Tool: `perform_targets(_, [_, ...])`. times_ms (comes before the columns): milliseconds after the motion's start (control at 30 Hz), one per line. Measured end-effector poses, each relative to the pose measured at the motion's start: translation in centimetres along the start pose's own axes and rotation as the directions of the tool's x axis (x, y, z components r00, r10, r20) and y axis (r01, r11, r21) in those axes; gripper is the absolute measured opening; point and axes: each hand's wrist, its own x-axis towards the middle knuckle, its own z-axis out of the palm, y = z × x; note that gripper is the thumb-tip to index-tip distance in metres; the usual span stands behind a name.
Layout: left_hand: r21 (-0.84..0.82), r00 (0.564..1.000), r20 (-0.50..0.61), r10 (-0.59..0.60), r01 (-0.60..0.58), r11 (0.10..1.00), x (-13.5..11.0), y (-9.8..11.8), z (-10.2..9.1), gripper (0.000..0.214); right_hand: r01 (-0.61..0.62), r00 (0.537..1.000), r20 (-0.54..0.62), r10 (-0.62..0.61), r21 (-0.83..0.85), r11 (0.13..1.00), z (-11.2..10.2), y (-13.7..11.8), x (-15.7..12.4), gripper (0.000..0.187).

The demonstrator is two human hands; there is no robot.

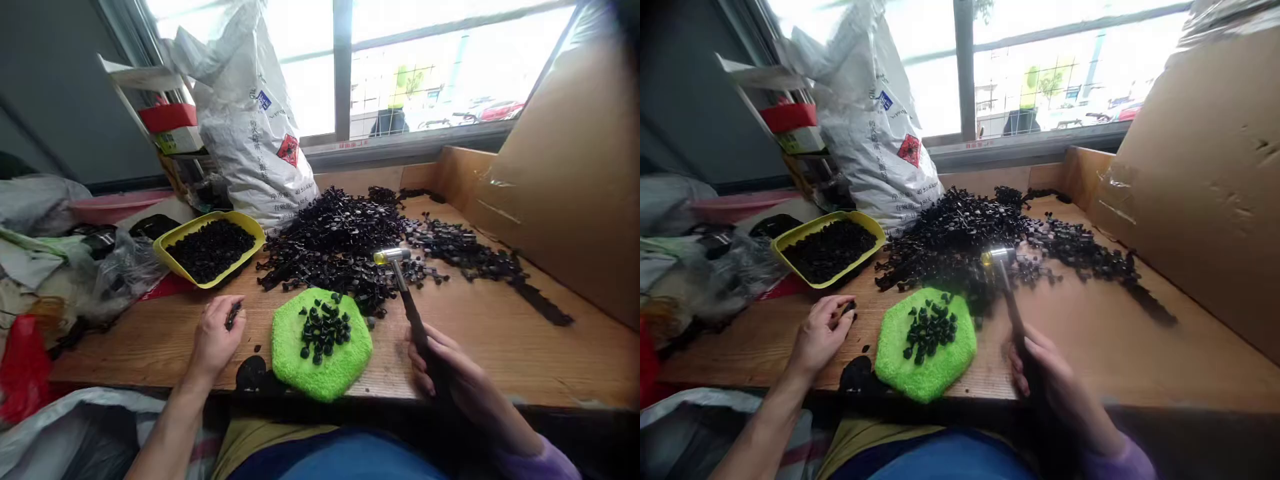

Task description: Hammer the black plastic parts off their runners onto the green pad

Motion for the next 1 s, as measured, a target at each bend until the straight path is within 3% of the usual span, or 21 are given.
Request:
perform_targets(133, [-0.213,0.938,0.220,0.267,-0.221,0.952,-1.1,6.0,0.6,0.031,-0.010,1.000,0.001,0.010,0.035,0.999,0.2,0.1,-0.3,0.018])
perform_targets(233, [-0.314,0.884,0.307,0.352,-0.255,0.915,-1.4,7.9,1.8,0.025,-0.015,1.000,-0.015,0.015,0.055,0.998,0.2,0.0,-0.5,0.018])
perform_targets(400, [-0.370,0.882,0.375,0.285,-0.140,0.918,-0.5,7.4,3.7,0.018,-0.025,1.000,-0.012,0.025,0.052,0.998,0.1,-0.1,-0.5,0.018])
perform_targets(567, [-0.331,0.968,0.218,0.126,-0.049,0.942,-0.7,6.1,4.2,0.016,-0.024,1.000,-0.003,0.024,0.048,0.999,0.1,-0.1,-0.5,0.019])
perform_targets(700, [-0.292,0.990,0.140,0.028,0.014,0.956,-1.5,5.7,4.0,0.013,-0.039,0.999,-0.007,0.040,0.061,0.997,0.1,-0.2,-0.6,0.021])
perform_targets(767, [-0.288,0.988,0.152,0.043,0.003,0.958,-1.6,5.8,3.9,0.015,-0.041,0.999,-0.002,0.041,0.067,0.997,0.1,-0.2,-0.6,0.020])
perform_targets(900, [-0.285,0.952,0.232,0.200,-0.130,0.950,-1.9,6.1,3.7,0.018,-0.028,1.000,0.011,0.028,0.050,0.998,0.0,-0.2,-0.5,0.019])
perform_targets(1000, [-0.290,0.946,0.250,0.206,-0.130,0.948,-1.9,6.0,3.6,0.014,-0.025,1.000,0.014,0.025,0.039,0.999,0.0,-0.3,-0.4,0.018])
